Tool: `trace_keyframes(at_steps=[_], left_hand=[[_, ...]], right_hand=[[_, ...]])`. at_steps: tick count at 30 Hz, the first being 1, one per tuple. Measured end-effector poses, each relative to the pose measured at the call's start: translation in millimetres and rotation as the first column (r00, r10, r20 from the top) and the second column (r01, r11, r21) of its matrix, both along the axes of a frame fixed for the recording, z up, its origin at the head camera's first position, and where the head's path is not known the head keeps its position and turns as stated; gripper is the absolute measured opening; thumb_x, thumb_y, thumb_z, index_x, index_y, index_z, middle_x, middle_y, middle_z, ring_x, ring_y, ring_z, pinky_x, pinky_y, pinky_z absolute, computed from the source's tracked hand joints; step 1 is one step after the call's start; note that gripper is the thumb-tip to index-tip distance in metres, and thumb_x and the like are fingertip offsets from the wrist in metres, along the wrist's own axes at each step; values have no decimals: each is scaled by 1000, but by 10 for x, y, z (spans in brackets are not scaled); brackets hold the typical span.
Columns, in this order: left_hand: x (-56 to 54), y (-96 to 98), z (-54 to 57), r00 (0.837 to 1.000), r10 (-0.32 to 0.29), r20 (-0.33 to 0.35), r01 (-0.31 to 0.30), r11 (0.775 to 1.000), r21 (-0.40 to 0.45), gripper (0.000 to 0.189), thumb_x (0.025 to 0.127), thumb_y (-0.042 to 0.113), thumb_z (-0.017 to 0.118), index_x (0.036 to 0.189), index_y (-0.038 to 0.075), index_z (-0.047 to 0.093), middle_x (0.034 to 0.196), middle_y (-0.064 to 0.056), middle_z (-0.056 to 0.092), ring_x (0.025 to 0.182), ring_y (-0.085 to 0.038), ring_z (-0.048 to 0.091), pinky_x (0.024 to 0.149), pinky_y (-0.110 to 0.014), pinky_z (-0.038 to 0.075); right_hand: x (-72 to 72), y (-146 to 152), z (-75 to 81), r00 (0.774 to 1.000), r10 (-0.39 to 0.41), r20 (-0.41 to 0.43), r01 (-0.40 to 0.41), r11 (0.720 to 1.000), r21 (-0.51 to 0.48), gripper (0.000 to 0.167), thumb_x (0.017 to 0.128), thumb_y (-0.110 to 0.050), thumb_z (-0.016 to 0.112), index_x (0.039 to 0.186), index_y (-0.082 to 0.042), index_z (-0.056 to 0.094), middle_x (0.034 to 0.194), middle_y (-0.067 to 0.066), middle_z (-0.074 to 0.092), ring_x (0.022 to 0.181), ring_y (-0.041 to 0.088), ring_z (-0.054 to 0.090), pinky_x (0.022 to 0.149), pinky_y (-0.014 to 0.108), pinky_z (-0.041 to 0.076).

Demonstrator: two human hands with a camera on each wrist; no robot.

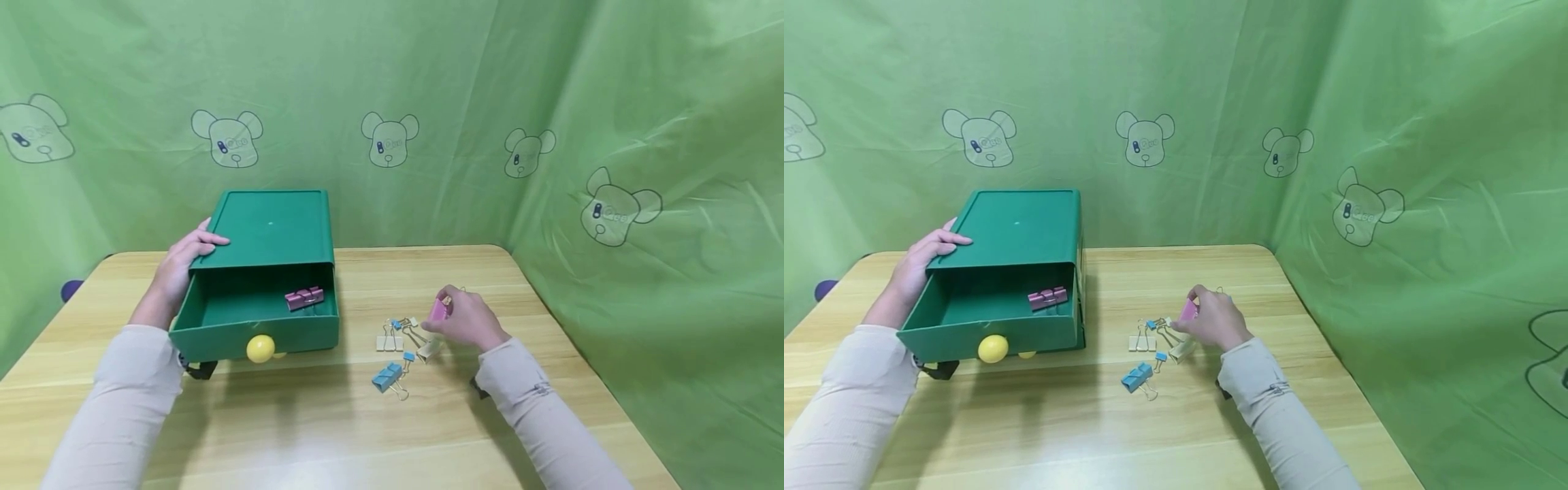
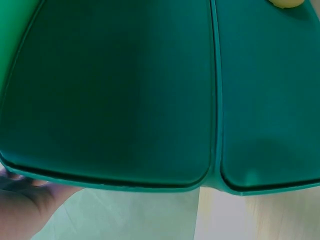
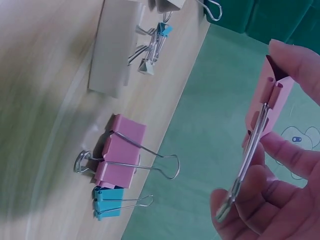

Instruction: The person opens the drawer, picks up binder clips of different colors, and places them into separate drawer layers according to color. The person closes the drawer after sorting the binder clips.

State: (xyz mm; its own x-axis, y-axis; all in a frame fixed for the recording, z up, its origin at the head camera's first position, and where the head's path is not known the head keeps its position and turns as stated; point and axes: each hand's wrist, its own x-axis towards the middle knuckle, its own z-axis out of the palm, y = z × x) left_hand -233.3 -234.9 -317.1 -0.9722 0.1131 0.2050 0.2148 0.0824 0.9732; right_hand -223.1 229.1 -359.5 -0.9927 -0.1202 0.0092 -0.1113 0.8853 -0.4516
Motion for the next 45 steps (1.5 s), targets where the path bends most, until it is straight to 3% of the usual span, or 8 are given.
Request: trace_keyframes(at_steps=[21, 31, 45], left_hand=[[-22, 27, 20, 1000, -8, -2, 8, 1000, -3, 32, 103, 21, 37, 105, 24, 68, 163, 3, 2, 146, -30, -11, 110, -62, -5], [-4, 6, 12, 1000, 2, 2, -2, 1000, 1, 35, 102, 19, 36, 101, 30, 70, 163, 1, 1, 146, -32, -11, 110, -63, -4], [1, 0, 2, 1000, 1, -8, -1, 1000, -19, 33, 103, 22, 36, 105, 25, 69, 163, 2, 2, 146, -31, -10, 109, -64, -5]], right_hand=[[24, -107, 172, 997, 35, -70, -35, 999, 7, 64, 72, -43, 83, 118, -6, 58, 89, 10, 64, 73, 21, 58, 62, 33, 50], [32, -172, 223, 993, 67, -98, -65, 998, 26, 62, 71, -42, 84, 114, -6, 58, 85, 7, 62, 72, 20, 57, 60, 31, 48], [64, -240, 304, 993, 68, -100, -66, 998, 18, 60, 72, -40, 84, 114, -6, 57, 87, 10, 63, 72, 21, 56, 59, 31, 49]])
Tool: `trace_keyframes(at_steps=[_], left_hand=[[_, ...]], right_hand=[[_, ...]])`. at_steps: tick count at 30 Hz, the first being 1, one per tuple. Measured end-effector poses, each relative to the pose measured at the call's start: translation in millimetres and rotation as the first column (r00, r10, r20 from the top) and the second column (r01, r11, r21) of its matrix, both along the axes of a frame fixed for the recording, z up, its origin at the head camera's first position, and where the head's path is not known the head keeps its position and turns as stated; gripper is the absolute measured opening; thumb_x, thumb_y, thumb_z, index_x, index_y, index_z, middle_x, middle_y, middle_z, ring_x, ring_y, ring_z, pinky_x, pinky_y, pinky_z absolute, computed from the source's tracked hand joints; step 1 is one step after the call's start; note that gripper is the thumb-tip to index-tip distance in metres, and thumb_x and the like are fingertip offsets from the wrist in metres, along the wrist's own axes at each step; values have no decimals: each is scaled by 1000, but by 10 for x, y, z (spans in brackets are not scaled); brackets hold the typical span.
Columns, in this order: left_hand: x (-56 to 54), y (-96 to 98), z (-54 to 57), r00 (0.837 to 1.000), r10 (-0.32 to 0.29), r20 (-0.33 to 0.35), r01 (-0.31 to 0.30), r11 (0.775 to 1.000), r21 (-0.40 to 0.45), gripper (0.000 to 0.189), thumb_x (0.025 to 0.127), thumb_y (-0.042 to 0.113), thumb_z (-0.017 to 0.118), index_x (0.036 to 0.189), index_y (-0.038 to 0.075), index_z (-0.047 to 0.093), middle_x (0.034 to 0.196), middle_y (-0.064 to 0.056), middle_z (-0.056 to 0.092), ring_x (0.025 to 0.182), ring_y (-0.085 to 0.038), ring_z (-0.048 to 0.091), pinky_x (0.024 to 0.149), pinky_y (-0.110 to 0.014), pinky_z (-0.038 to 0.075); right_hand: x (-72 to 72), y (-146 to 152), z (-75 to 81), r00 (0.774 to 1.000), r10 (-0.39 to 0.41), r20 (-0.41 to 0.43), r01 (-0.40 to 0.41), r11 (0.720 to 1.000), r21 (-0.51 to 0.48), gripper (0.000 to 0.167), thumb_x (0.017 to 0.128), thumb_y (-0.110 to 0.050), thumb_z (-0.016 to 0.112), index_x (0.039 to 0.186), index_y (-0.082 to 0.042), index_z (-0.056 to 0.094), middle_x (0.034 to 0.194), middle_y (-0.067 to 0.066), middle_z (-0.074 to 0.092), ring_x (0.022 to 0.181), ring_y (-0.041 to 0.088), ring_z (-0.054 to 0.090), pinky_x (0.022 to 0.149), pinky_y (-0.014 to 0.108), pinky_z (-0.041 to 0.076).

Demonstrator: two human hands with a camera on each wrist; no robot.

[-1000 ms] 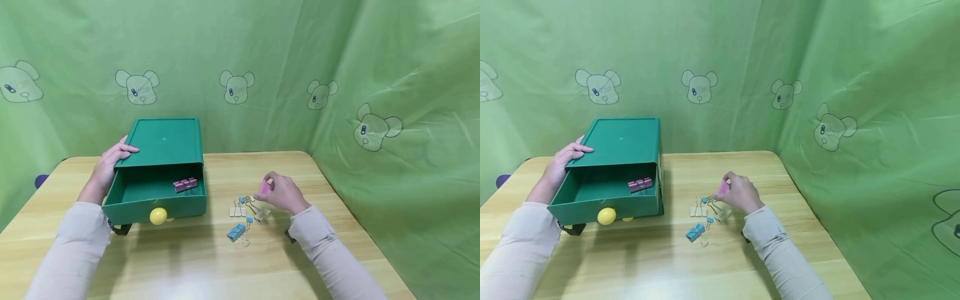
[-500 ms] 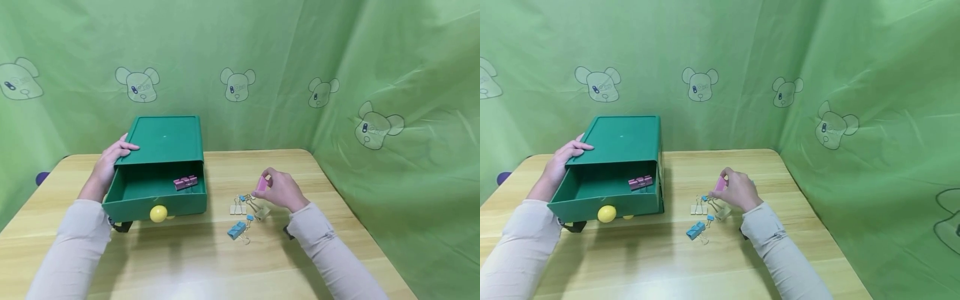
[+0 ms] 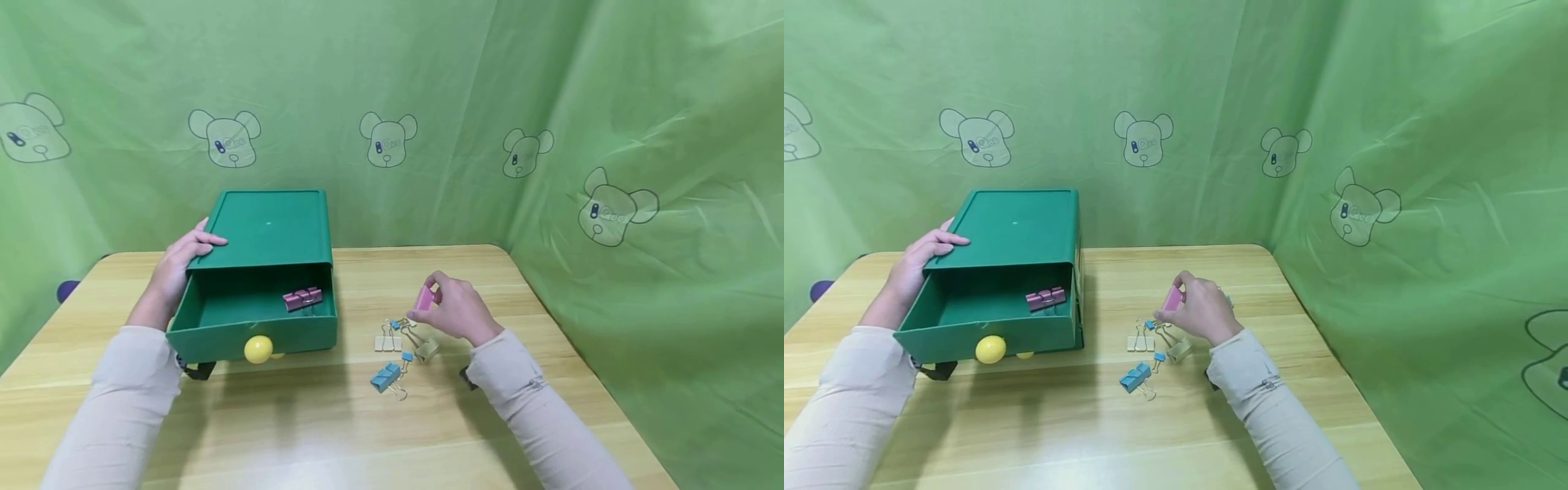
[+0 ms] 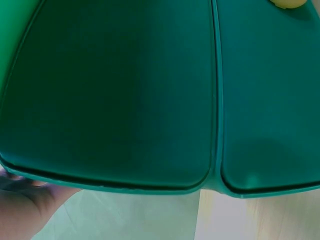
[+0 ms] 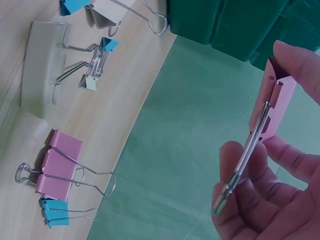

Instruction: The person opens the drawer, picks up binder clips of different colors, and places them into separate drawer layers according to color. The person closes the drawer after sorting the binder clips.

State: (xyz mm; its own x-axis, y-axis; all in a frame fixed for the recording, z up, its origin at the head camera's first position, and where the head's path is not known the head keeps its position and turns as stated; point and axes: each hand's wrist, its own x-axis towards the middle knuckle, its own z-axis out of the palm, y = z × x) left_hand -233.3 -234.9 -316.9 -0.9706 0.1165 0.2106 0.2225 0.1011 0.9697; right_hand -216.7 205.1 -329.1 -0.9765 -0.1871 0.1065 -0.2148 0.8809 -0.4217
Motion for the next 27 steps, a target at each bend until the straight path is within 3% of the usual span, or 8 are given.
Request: trace_keyframes(at_steps=[16, 27], left_hand=[[-3, -13, 1, 1000, 5, -3, -5, 1000, 0, 36, 103, 20, 36, 100, 29, 70, 163, 0, 2, 146, -31, -9, 110, -62, -6], [-13, -17, -10, 1000, -7, 0, 7, 1000, 16, 38, 103, 18, 33, 100, 31, 69, 163, -1, -1, 146, -30, -12, 110, -61, -7]], right_hand=[[20, -66, 93, 999, 8, -31, -8, 1000, -10, 62, 72, -44, 83, 114, -6, 57, 86, 9, 62, 71, 21, 57, 59, 31, 49], [35, -124, 147, 1000, 3, -11, -4, 999, -52, 63, 73, -42, 83, 116, -6, 56, 84, 8, 60, 60, 17, 58, 54, 29, 50]])
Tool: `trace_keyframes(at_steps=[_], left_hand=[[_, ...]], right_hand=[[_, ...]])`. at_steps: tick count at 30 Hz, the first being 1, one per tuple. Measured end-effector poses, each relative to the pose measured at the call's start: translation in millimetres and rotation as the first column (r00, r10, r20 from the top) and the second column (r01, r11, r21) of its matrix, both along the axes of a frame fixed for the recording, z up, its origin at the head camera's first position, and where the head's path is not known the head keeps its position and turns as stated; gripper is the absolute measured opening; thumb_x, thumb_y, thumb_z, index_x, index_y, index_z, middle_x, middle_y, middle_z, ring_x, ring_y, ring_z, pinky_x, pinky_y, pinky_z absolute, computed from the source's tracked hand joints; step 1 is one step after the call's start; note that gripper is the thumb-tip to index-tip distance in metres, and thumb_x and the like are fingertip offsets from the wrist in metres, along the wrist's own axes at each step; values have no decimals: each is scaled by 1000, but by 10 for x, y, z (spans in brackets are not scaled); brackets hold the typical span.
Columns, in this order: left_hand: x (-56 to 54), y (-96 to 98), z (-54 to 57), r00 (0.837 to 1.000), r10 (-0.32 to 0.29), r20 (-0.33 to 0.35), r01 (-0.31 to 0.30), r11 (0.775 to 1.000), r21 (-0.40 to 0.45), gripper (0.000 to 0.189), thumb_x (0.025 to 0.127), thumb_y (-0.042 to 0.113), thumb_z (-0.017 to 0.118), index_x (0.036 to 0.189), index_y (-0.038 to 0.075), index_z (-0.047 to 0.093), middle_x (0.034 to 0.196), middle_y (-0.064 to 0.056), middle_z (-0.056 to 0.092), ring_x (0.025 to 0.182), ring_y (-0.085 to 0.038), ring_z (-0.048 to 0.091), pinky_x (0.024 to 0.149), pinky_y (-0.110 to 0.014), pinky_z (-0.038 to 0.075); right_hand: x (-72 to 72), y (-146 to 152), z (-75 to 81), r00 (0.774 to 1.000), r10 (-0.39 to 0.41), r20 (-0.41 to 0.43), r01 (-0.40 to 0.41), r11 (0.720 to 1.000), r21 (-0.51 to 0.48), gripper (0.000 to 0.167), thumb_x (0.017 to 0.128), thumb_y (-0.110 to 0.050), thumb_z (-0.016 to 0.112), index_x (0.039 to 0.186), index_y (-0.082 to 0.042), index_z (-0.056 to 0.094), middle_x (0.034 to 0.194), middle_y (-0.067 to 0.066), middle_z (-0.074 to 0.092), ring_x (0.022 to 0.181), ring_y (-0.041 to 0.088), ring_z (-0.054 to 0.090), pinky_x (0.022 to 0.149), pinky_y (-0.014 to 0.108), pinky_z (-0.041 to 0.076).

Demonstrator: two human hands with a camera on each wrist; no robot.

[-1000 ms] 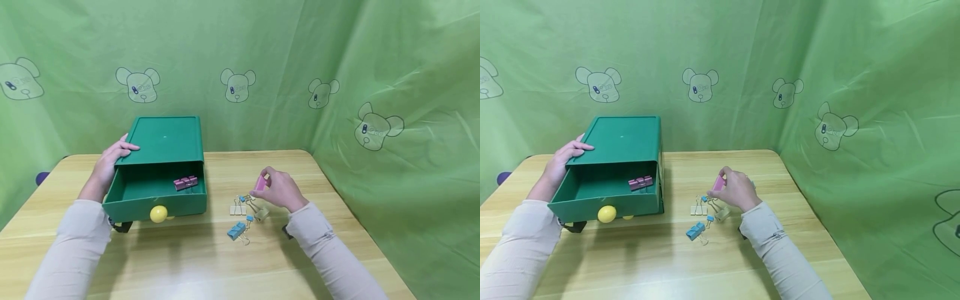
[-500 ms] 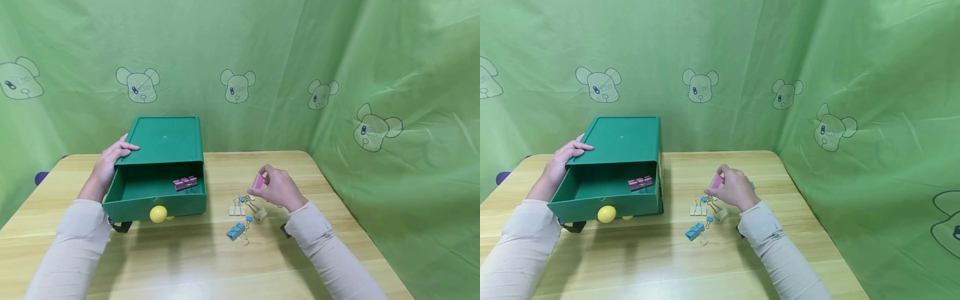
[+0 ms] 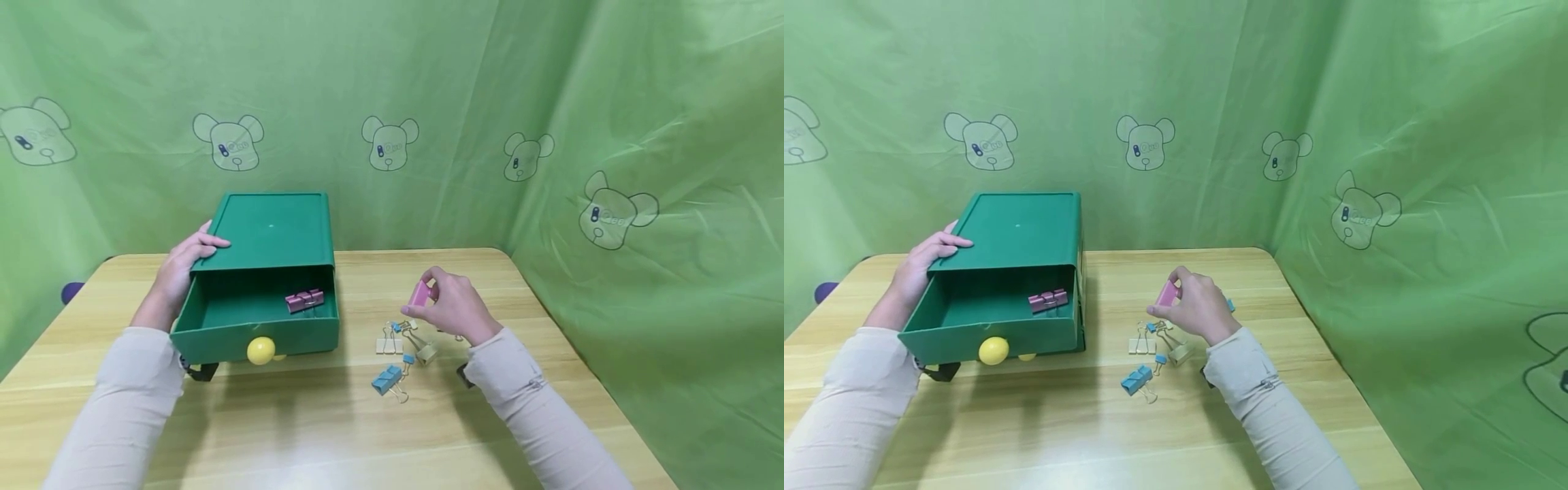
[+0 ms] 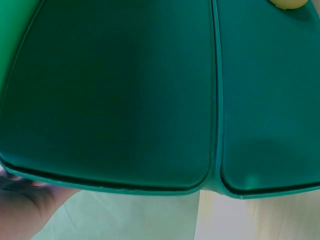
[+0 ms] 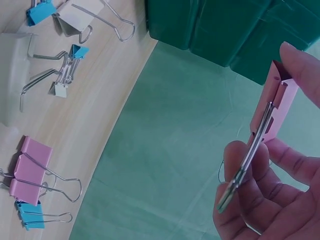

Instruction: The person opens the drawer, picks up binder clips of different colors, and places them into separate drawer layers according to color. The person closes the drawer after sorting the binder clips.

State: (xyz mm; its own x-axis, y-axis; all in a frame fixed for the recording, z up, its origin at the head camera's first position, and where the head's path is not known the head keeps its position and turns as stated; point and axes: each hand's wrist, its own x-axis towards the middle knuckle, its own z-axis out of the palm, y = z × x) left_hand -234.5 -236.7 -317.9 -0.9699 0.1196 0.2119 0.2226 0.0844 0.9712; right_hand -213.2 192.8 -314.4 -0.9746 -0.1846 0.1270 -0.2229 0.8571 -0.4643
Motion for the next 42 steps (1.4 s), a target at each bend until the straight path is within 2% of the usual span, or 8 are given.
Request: trace_keyframes(at_steps=[5, 20, 32, 42], left_hand=[[-4, -2, -11, 1000, -1, 2, 1, 1000, 3, 40, 103, 16, 33, 99, 31, 69, 163, -2, -2, 145, -30, -13, 110, -61, -8], [-15, -1, 4, 1000, 2, -4, -2, 1000, 12, 40, 102, 15, 34, 98, 31, 69, 162, -2, -1, 146, -31, -11, 111, -60, -7], [-34, 6, -4, 1000, 0, -1, 0, 1000, 9, 39, 103, 16, 34, 99, 31, 70, 163, -2, -1, 146, -32, -11, 110, -63, -5], [12, 17, 8, 1000, -3, -6, 3, 1000, 14, 34, 103, 19, 36, 102, 28, 69, 163, 0, 1, 146, -31, -10, 110, -62, -5]], right_hand=[[16, -18, 26, 1000, 9, -6, -9, 1000, -14, 62, 74, -42, 83, 116, -6, 56, 83, 7, 59, 58, 16, 58, 53, 29, 50], [27, -66, 68, 1000, 23, -17, -23, 1000, -18, 63, 73, -43, 83, 116, -7, 57, 87, 10, 62, 67, 19, 58, 55, 29, 50], [35, -100, 110, 999, 27, -46, -27, 1000, -1, 63, 75, -47, 81, 116, -6, 58, 85, 7, 61, 70, 20, 57, 57, 29, 50], [55, -150, 159, 999, 37, -39, -38, 999, -30, 63, 74, -47, 81, 117, -8, 58, 88, 10, 63, 71, 20, 57, 57, 30, 50]])
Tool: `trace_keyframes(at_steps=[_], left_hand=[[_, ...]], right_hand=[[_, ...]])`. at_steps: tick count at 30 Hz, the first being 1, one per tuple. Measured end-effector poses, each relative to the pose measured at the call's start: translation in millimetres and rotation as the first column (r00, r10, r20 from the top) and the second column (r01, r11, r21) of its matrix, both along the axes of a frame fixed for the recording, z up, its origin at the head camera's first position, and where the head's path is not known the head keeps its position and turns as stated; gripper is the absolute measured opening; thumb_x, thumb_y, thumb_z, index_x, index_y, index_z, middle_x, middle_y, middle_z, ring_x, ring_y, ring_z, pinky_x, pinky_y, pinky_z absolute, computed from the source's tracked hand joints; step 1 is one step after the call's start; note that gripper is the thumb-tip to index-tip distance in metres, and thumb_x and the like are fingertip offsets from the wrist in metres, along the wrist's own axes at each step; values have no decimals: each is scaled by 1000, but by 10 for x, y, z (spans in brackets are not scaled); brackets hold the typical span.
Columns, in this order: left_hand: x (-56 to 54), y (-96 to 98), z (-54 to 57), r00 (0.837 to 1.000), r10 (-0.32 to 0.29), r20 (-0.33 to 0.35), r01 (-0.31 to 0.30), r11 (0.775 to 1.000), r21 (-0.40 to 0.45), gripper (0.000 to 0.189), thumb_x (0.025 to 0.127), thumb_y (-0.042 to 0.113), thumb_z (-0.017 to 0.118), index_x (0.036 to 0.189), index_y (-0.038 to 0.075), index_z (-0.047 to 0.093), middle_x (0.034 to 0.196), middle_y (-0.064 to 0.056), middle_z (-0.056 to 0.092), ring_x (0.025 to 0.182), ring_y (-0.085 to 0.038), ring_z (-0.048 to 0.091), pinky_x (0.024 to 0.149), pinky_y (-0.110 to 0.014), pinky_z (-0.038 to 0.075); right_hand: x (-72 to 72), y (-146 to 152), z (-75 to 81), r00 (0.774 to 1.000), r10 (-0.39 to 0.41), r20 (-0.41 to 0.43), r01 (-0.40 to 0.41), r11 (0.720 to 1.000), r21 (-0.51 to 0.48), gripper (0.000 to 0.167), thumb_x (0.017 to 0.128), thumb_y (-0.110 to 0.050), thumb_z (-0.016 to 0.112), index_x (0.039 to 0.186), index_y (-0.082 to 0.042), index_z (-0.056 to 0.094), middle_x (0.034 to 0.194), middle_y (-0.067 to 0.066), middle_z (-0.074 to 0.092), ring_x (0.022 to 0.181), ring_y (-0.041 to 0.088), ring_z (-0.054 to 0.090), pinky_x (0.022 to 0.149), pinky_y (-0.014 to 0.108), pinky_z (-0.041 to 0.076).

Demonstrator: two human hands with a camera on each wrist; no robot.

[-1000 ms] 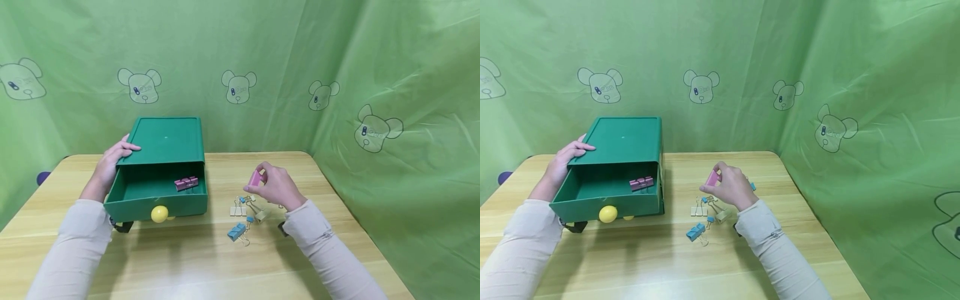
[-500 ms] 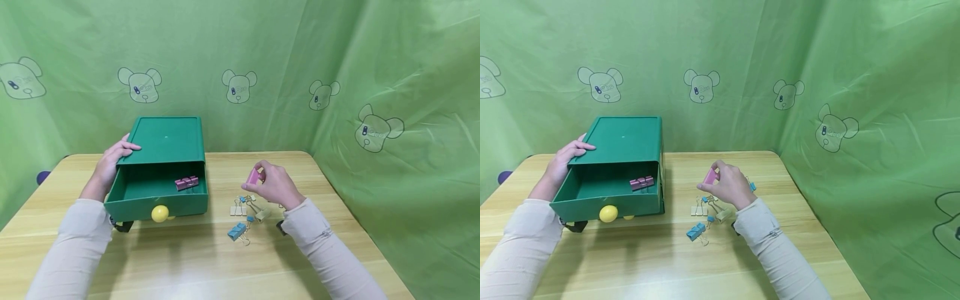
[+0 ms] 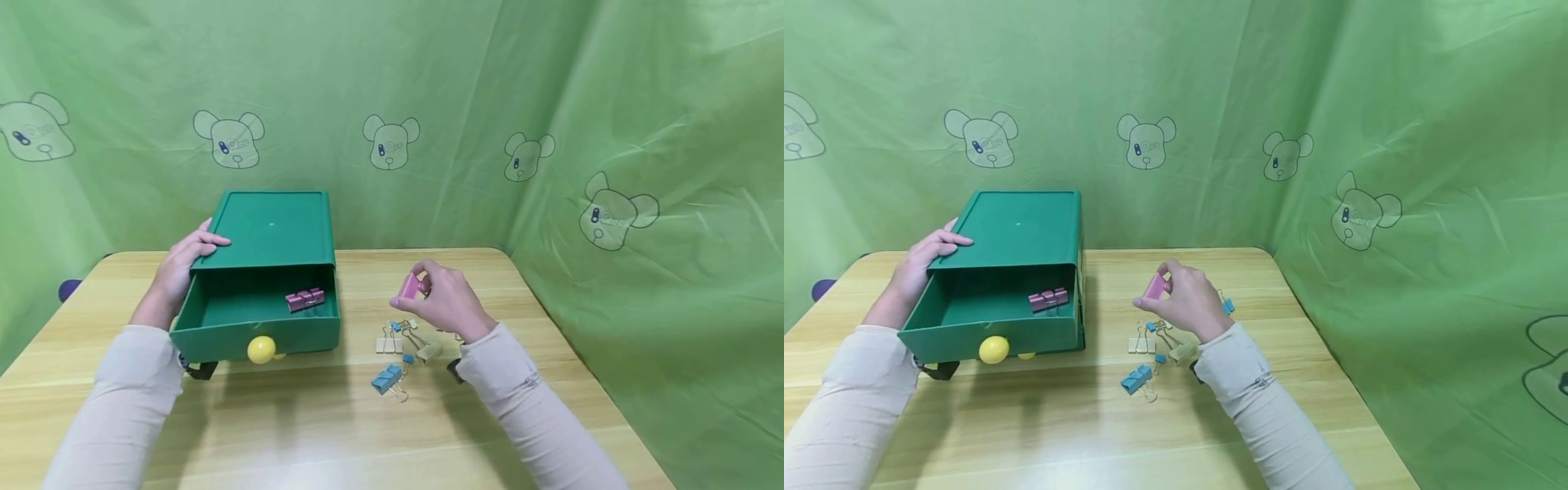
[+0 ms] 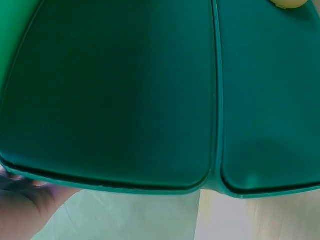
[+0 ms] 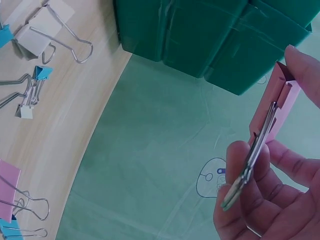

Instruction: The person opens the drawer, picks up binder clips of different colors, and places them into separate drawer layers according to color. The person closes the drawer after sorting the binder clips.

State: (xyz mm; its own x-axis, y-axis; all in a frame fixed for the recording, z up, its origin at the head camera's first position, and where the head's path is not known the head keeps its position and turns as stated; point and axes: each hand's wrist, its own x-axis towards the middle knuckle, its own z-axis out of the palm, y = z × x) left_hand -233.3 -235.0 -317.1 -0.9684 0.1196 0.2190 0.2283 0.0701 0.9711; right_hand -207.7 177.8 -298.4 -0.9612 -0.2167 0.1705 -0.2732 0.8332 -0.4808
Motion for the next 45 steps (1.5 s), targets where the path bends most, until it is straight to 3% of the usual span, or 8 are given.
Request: trace_keyframes(at_steps=[10, 19, 26, 45], left_hand=[[9, 8, 5, 1000, -4, 0, 4, 1000, -8, 31, 103, 22, 37, 105, 24, 68, 163, 2, 1, 146, -32, -10, 110, -64, -3], [-8, -9, -14, 1000, 6, -4, -6, 1000, -18, 36, 103, 19, 35, 101, 29, 69, 163, -1, 1, 146, -31, -10, 110, -63, -6], [-1, -4, -17, 1000, 11, -9, -11, 1000, -23, 34, 103, 19, 35, 102, 26, 69, 163, -1, 2, 146, -31, -9, 111, -62, -6], [-29, -25, -27, 1000, 5, -8, -5, 1000, -8, 39, 103, 16, 33, 99, 30, 69, 163, -3, -1, 146, -32, -10, 110, -62, -6]], right_hand=[[17, -43, 33, 1000, 14, -22, -14, 1000, 6, 61, 74, -46, 82, 115, -7, 58, 87, 8, 63, 72, 20, 57, 58, 29, 50], [45, -97, 83, 999, 23, -36, -23, 1000, 0, 61, 73, -43, 83, 116, -8, 58, 86, 4, 61, 74, 20, 57, 59, 29, 50], [63, -137, 133, 998, 37, -50, -36, 999, 2, 62, 73, -44, 83, 117, -8, 58, 86, 4, 62, 75, 20, 58, 60, 29, 51], [93, -239, 215, 994, 72, -87, -71, 997, 14, 61, 73, -46, 82, 116, -10, 58, 85, 2, 60, 73, 19, 56, 59, 28, 50]])
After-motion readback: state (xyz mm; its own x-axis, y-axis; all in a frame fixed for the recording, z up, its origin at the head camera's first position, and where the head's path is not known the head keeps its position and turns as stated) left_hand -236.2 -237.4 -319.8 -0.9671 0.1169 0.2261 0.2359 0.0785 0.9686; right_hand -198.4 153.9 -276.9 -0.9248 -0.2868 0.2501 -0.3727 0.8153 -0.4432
